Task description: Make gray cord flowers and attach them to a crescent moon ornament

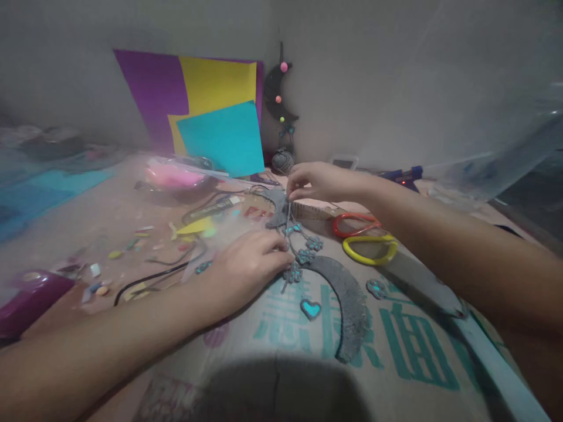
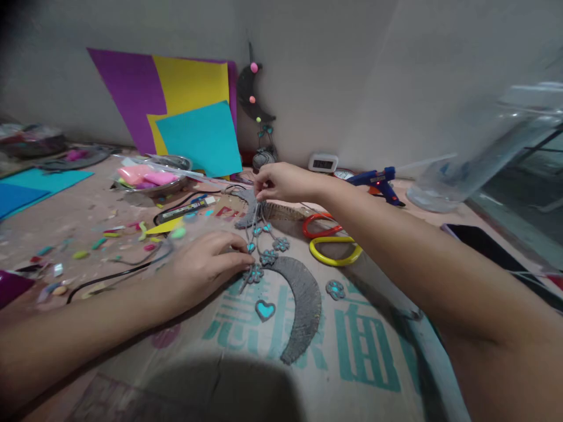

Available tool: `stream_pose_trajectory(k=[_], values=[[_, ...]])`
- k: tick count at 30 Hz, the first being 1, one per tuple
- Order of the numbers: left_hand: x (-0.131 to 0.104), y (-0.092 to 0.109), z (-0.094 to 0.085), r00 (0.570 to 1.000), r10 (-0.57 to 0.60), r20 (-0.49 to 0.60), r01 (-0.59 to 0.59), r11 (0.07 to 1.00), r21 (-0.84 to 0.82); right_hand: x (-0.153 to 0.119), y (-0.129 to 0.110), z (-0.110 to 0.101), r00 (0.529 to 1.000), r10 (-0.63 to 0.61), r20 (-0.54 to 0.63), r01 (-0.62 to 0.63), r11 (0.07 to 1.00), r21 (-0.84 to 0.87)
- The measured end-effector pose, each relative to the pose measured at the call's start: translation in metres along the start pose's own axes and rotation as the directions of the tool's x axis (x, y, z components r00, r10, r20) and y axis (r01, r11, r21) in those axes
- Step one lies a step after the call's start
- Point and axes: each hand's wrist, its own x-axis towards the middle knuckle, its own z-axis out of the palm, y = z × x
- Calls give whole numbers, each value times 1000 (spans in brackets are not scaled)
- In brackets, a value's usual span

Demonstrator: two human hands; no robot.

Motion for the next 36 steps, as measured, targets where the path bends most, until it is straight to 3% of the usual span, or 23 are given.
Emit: stream_pose_trajectory(k=[8,11,17,20,24,30,36], values=[[3,3,0,997,-63,-34,58,989,-134,22,4,15,998,-13,69,17,999,-46],[2,5,-1,999,-33,-27,30,994,-109,20,5,18,997,-47,56,51,996,-67],[-8,8,2,995,-24,100,29,998,-55,13,0,24,998,49,-30,-52,993,-108],[-12,8,4,987,-45,156,53,997,-49,16,3,29,998,19,-53,-23,997,-68],[-15,13,4,990,-42,136,42,999,1,20,9,36,998,-5,-57,3,999,-41],[-13,26,-8,991,83,109,-92,992,87,17,7,39,999,21,-42,-23,999,-31],[-8,27,-23,980,67,190,-88,991,103,16,5,40,998,56,-41,-59,995,-74]])
